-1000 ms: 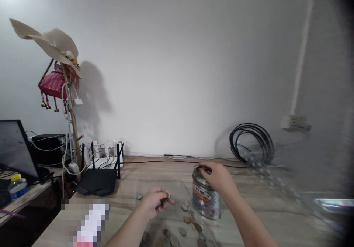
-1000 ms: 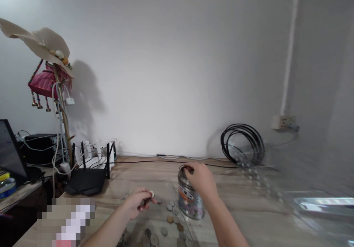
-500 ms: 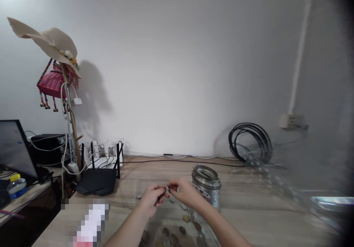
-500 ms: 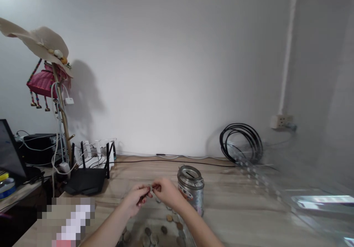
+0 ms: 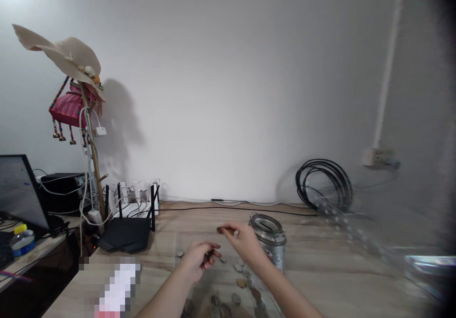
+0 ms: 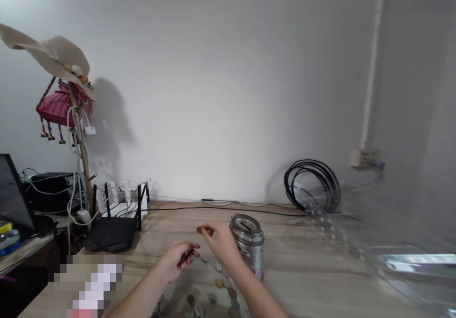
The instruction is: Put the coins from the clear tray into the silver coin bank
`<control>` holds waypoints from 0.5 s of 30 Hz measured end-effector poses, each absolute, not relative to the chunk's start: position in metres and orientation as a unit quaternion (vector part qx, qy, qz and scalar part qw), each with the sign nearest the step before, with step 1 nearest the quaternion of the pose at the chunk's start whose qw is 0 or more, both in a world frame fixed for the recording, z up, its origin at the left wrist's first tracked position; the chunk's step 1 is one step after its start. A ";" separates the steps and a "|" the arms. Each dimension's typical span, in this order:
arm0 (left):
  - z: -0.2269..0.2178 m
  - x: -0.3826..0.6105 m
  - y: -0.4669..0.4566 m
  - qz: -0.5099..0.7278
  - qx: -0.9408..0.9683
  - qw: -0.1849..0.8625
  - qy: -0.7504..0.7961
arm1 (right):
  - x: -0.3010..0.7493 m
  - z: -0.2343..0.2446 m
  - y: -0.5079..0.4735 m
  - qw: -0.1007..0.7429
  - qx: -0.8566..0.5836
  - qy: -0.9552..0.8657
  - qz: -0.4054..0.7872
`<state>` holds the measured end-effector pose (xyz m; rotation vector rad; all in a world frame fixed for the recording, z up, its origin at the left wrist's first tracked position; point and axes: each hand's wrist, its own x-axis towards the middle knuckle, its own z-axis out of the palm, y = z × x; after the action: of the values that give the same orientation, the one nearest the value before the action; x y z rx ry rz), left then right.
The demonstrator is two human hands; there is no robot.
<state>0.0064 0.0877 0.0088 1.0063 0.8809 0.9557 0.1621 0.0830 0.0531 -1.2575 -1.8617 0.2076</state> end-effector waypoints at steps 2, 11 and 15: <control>0.008 0.007 0.088 0.414 0.414 0.698 0.412 | 0.181 0.063 0.082 0.445 -0.571 -0.689 -0.035; 0.007 0.008 0.088 0.418 0.358 0.724 0.415 | 0.241 0.083 0.091 0.297 -0.759 -0.577 -0.045; 0.007 0.008 0.089 0.432 0.363 0.709 0.423 | 0.239 0.083 0.090 0.281 -0.765 -0.574 -0.080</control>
<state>0.0082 0.0894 0.0072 0.8047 0.9382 0.9596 0.2388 0.0898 0.0832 -2.0490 -1.5383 -0.2144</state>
